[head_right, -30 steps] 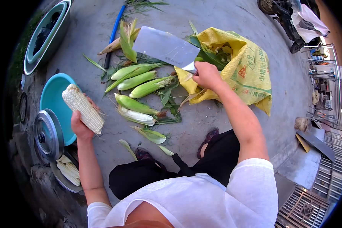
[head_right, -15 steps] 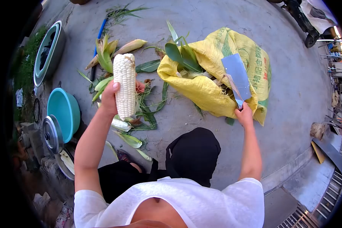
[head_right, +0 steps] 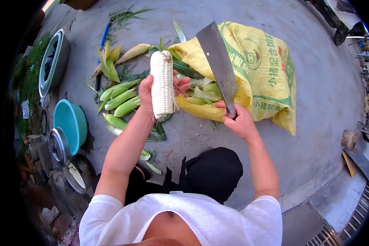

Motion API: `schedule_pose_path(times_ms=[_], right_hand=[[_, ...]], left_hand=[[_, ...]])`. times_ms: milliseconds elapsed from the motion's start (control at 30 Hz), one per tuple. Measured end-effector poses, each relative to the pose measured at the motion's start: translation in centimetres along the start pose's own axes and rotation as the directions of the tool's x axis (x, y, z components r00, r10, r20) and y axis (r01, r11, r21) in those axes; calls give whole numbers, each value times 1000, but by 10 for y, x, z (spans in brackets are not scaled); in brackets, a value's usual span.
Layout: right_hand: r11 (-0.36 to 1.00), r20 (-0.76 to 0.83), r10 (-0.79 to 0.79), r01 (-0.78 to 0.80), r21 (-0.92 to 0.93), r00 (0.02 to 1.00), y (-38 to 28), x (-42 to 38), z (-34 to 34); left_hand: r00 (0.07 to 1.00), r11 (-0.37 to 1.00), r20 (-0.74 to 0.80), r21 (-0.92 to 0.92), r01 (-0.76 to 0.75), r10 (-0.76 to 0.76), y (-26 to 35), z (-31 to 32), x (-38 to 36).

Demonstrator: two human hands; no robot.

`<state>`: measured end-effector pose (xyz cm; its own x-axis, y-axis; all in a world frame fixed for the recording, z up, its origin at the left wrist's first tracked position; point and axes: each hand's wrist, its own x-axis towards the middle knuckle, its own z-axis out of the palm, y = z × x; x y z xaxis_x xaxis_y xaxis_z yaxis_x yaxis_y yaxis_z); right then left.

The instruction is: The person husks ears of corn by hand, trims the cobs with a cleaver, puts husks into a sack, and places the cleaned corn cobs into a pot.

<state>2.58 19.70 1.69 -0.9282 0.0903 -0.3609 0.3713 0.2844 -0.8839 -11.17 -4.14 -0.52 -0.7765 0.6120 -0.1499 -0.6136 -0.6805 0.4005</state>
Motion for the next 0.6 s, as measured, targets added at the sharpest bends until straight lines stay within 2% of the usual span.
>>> schedule_pose_path(times_ms=[100, 167, 200, 267, 300, 333, 400, 433, 467, 500, 533, 567, 600], right_hand=[[992, 8, -83, 82, 100, 997, -20, 1, 7], [987, 27, -82, 78, 138, 996, -28, 5, 11], [992, 5, -89, 88, 85, 996, -27, 10, 9], [995, -26, -100, 100, 27, 995, -24, 13, 4], [999, -60, -25, 26, 24, 998, -21, 14, 1], [998, -93, 53, -51, 25, 994, -20, 14, 0], [991, -100, 119, -113, 72, 988, -34, 4, 3], [983, -92, -14, 31, 180, 996, -39, -1, 6], [941, -95, -155, 176, 290, 983, -46, -3, 11], [938, -74, -162, 177, 299, 984, -61, -7, 17], [898, -87, -255, 269, 349, 963, -80, -14, 22], [846, -110, -346, 360, 393, 932, -92, -19, 28], [841, -104, -357, 368, 397, 928, -98, -23, 35]], left_hand=[[968, 966, -50, 67, 248, -245, -13, -16, 2], [891, 884, -209, 160, 439, -404, -27, -62, -5], [835, 831, -313, 190, 523, -454, -30, -78, -13], [757, 800, -411, 101, 591, -507, -30, -99, -35], [788, 829, -338, 39, 558, -515, -23, -97, -44], [787, 826, -331, 38, 562, -520, -15, -97, -44], [863, 863, -67, 50, 503, -500, 5, -83, -51], [885, 883, -17, 61, 465, -465, 12, -77, -51], [890, 889, -33, 57, 455, -454, 22, -72, -48], [901, 904, 83, 88, 419, -426, 33, -66, -45], [896, 917, 201, 119, 380, -397, 42, -57, -45], [910, 942, 242, 84, 325, -335, 48, -45, -45], [924, 954, 248, 0, 301, -291, 49, -38, -49]])
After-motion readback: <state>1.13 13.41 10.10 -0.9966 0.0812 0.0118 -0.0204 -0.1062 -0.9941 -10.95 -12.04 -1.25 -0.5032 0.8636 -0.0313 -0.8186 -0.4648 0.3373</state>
